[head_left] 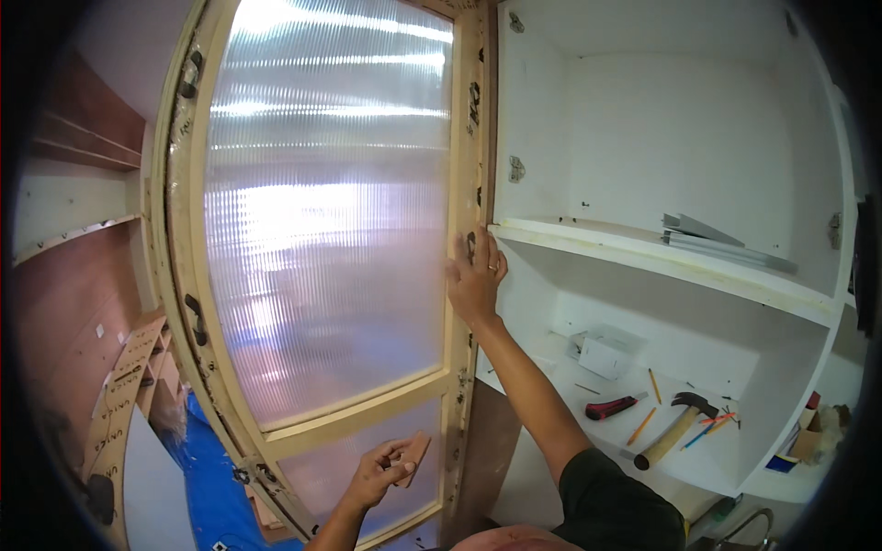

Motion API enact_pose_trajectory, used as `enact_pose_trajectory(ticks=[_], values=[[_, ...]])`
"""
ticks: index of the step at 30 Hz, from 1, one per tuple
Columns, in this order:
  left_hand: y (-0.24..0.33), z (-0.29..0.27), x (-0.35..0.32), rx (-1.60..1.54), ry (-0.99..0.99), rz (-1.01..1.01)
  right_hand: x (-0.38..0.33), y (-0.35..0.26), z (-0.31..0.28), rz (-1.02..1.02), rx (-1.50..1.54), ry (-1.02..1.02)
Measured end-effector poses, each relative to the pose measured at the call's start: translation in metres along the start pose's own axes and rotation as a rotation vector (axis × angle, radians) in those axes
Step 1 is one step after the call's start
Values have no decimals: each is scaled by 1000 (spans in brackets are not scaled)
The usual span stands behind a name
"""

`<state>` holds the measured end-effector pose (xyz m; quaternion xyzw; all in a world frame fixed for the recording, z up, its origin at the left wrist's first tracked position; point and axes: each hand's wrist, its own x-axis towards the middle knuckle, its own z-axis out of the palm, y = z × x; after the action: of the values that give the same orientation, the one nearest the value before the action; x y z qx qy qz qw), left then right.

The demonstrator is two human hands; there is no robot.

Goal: The person sands the wooden frame of a translucent panel by hand using a piece of sandpaper.

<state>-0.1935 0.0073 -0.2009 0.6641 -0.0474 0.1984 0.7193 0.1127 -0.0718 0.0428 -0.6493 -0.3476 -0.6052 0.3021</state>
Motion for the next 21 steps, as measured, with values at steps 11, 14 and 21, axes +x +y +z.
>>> enact_pose_trajectory(ticks=[11, 14, 21], values=[[256, -24, 2, 930, 181, 576, -33, -3, 5, 6, 149, 135], [372, -17, 38, 1424, 334, 1025, -41, 7, 4, 25, 148, 110], [653, -83, 120, 2067, 586, 1483, -40, -13, 18, 70, 206, 112]])
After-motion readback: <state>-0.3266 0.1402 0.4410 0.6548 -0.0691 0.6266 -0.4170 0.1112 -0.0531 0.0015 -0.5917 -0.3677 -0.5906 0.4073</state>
